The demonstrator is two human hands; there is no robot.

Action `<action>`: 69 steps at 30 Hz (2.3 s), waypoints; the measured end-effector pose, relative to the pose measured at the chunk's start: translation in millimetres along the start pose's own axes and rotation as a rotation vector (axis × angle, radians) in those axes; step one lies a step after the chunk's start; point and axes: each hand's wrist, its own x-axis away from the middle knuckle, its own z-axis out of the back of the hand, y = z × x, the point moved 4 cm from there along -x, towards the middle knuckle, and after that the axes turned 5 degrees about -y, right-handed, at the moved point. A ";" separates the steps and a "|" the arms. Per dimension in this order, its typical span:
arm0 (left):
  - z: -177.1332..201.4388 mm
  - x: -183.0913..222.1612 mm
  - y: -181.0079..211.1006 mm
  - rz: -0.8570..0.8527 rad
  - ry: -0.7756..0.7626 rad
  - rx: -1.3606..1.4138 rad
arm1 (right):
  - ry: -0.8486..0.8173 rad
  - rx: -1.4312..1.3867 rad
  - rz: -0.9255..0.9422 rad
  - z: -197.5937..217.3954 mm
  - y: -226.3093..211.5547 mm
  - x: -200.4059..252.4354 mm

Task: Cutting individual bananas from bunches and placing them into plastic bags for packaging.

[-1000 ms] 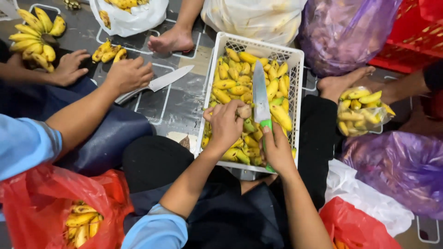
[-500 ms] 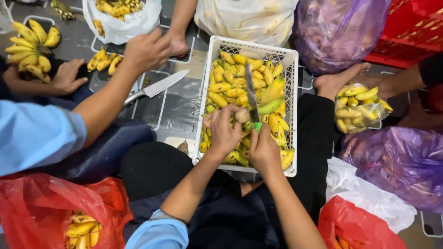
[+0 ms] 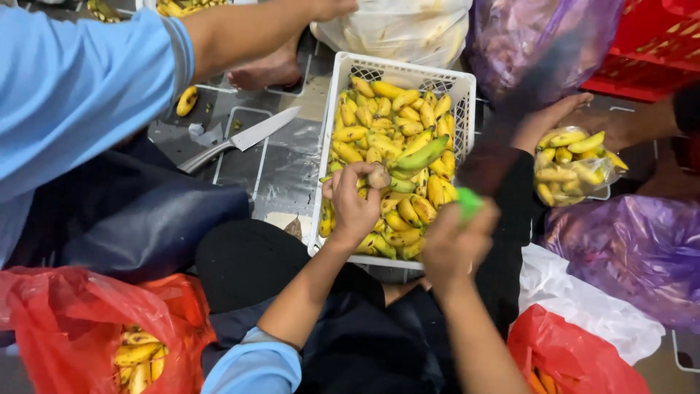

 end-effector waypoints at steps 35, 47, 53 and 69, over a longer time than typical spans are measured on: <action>13.8 -2.3 42.9 0.310 -0.442 0.408 | -0.302 -1.067 -0.986 -39.2 26.1 -12.7; 4.0 -1.9 15.8 0.255 -0.366 0.608 | -0.136 -0.405 -0.398 26.5 26.0 -13.9; 6.0 -1.5 20.8 0.197 -0.385 0.575 | -0.215 -0.174 -0.175 7.8 -2.1 15.9; -9.3 7.0 -16.2 0.347 -0.368 0.572 | -0.698 -0.321 -0.399 -28.2 12.9 23.6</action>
